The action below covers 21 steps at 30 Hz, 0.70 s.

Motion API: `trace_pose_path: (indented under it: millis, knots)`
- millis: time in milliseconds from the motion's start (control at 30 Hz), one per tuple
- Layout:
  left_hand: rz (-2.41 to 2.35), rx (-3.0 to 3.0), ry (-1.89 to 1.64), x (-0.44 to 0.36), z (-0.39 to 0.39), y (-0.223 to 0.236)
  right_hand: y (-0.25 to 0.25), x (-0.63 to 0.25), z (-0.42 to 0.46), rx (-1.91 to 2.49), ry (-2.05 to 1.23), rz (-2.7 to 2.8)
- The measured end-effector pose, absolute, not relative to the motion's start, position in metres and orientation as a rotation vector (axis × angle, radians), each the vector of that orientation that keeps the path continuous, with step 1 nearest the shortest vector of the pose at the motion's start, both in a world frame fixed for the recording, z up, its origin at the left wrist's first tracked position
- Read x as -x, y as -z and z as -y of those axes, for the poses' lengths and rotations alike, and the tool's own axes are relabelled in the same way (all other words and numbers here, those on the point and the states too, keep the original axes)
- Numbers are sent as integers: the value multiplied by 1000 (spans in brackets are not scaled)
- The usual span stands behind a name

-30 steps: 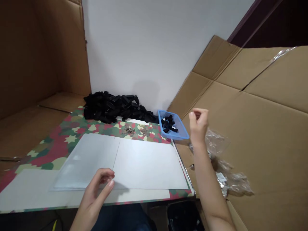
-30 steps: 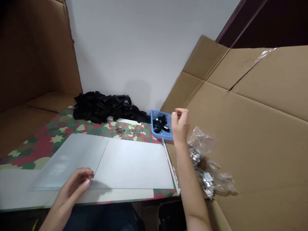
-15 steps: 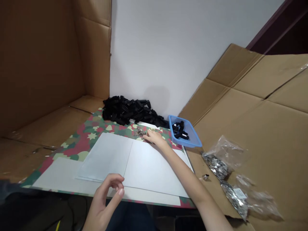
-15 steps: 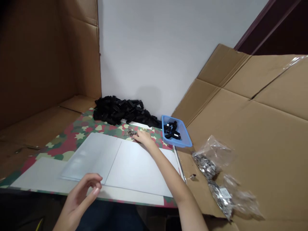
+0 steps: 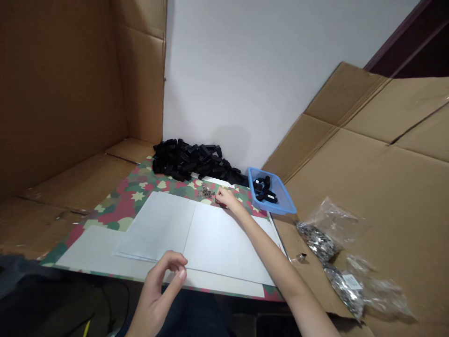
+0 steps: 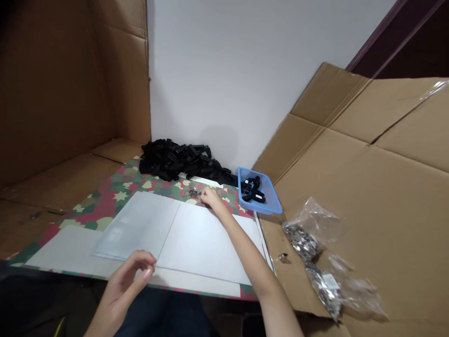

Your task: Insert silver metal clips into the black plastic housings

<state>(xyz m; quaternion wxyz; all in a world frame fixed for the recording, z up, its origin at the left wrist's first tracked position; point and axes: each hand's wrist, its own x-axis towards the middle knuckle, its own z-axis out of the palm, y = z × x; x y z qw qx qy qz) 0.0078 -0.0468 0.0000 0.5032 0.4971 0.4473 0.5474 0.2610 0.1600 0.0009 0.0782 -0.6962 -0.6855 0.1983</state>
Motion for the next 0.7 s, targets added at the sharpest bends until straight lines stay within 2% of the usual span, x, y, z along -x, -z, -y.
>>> trace_pose_path:
  millis: [467,700]
  knots:
    - [-1075,-1181,-1308,-13,46,1,-5,-293,-165,1900,-733,1817]
    - [-1080,-1184,-1314,-15,45,3,11,-281,-167,1970,-990,1853]
